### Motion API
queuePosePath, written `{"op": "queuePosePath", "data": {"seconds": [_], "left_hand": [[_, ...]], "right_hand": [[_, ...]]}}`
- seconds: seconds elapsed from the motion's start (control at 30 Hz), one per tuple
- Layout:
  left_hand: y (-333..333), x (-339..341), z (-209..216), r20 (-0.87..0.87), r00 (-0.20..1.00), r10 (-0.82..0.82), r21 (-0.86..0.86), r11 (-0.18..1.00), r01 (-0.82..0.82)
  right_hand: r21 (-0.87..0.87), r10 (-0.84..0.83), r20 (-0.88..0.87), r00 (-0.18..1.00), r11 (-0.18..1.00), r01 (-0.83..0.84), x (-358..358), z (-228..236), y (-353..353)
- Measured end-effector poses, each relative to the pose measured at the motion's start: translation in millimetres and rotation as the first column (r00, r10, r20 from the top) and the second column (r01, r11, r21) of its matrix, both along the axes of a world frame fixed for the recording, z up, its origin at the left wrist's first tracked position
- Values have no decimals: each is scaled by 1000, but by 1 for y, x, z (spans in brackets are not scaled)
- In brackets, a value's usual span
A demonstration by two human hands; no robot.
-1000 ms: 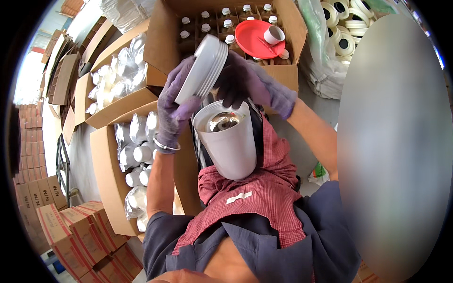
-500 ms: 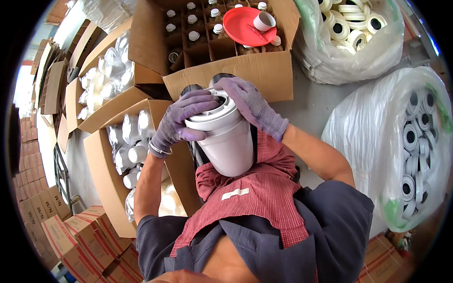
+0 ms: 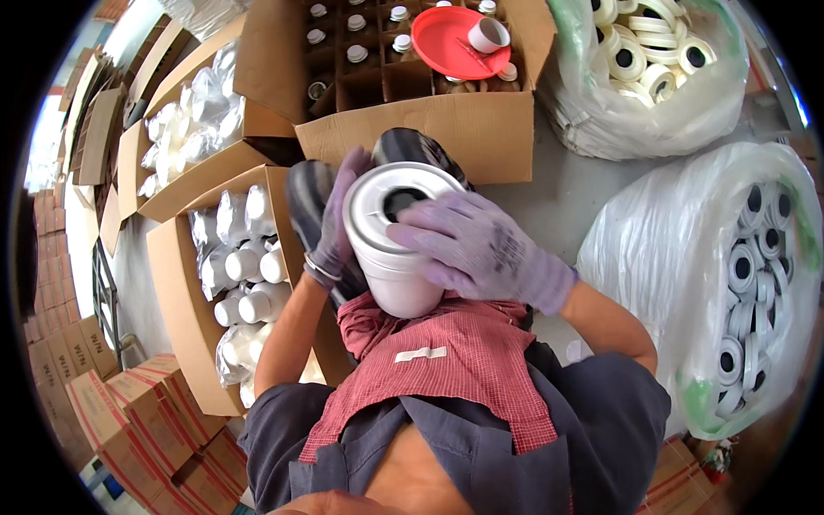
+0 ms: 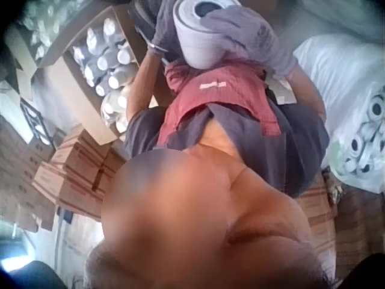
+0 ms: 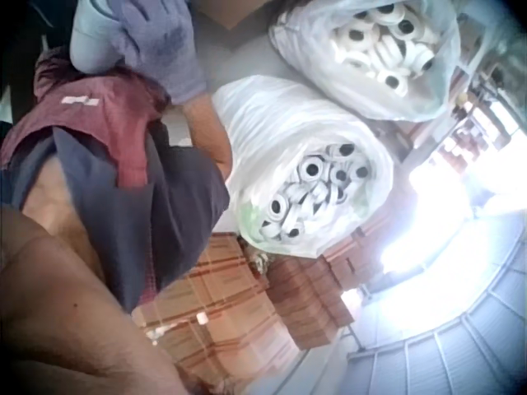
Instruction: The person, while sitting on the floor, places caps on glass jars in a cardboard box, then takes a white plastic jug and secures a cap onto it before placing it into another box.
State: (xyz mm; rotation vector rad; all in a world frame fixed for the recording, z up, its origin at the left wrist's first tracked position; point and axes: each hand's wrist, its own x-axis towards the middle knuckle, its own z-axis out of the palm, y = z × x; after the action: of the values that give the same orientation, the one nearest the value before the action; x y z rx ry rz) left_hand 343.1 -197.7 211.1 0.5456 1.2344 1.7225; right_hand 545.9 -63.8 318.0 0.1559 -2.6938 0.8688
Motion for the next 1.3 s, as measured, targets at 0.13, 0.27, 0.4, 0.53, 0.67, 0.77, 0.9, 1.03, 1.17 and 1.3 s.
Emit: {"op": "queuePosePath", "data": {"seconds": [0.13,0.27,0.4,0.53,0.67,0.77,0.9,1.03,1.17,1.3], "left_hand": [[-50,38,-39,-91,986,-140,-500,863,77],[-61,40,-10,295,881,-369,-461,753,470],[-67,35,-41,200,879,-432,-399,784,476],[-25,30,46,-822,469,-322,-235,943,235],[-18,27,79,-949,212,-233,-159,935,317],[-17,10,63,-47,964,-262,-389,894,224],[-4,18,81,-975,211,-67,-24,980,200],[10,9,91,-935,335,-112,-40,976,212],[-9,7,66,-451,860,-239,-414,910,35],[12,27,88,-999,47,-26,-14,970,244]], "right_hand": [[-113,-381,416,826,879,462,31,14,1],[-205,-229,842,488,701,683,58,-29,45],[-432,-400,139,906,798,419,64,-80,16],[-890,-257,444,858,-15,456,54,-100,25],[-812,-310,553,774,7,583,56,-112,38],[-571,-591,113,799,620,539,45,-97,39],[-771,-414,163,895,513,377,40,-113,43],[-923,-178,352,919,-226,310,39,-131,55],[-851,-365,-144,920,519,73,31,-89,45],[-853,-174,454,874,-371,369,29,-103,60]]}}
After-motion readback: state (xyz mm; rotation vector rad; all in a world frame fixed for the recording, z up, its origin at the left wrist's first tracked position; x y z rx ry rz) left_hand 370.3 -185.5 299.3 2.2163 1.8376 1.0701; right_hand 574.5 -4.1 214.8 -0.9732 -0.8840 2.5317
